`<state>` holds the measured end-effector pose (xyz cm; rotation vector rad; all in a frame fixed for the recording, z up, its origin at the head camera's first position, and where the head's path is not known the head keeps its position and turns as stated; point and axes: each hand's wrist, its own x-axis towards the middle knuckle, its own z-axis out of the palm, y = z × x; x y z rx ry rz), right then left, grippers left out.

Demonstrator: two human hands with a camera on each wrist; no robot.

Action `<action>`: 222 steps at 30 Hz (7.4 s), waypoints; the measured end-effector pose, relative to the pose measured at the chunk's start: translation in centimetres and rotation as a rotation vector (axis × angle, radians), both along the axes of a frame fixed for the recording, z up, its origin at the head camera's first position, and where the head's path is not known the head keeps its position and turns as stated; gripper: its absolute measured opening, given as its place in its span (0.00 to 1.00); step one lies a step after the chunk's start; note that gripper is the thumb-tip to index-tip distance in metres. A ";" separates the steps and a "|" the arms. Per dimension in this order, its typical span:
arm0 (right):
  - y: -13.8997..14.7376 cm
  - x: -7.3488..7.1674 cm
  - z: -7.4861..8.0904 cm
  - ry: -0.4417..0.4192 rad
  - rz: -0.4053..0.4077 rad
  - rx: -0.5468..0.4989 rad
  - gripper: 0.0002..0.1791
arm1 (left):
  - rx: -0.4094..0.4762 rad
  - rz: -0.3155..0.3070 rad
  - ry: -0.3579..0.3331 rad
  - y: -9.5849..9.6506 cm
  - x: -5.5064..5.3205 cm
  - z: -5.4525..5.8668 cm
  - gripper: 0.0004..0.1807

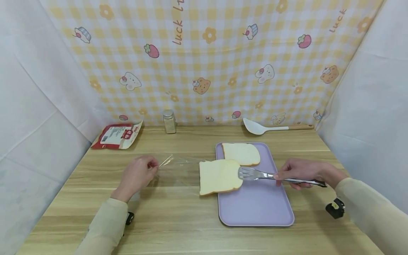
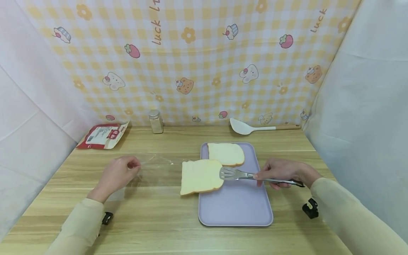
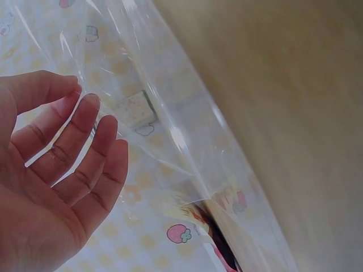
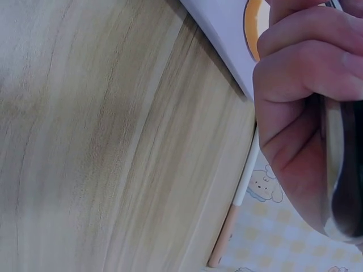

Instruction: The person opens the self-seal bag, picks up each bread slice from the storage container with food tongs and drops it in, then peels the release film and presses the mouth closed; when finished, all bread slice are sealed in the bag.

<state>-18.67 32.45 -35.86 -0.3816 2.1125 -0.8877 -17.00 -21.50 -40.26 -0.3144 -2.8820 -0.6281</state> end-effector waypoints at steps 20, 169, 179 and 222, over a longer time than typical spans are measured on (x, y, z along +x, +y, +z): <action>-1.5 -0.8 0.4 -0.032 0.015 0.066 0.22 | -0.018 -0.003 -0.040 0.2 0.2 0.3 0.02; -5.8 -1.0 -1.3 0.034 0.030 -0.007 0.24 | 0.109 -0.274 -0.168 7.9 -0.7 0.8 0.07; -6.1 -0.8 -1.5 0.062 0.041 -0.050 0.25 | 0.176 -0.268 -0.230 7.4 -0.7 0.5 0.08; -7.8 -0.6 -2.6 0.061 0.069 -0.157 0.24 | 0.332 -0.182 -0.068 7.3 -0.6 0.9 0.05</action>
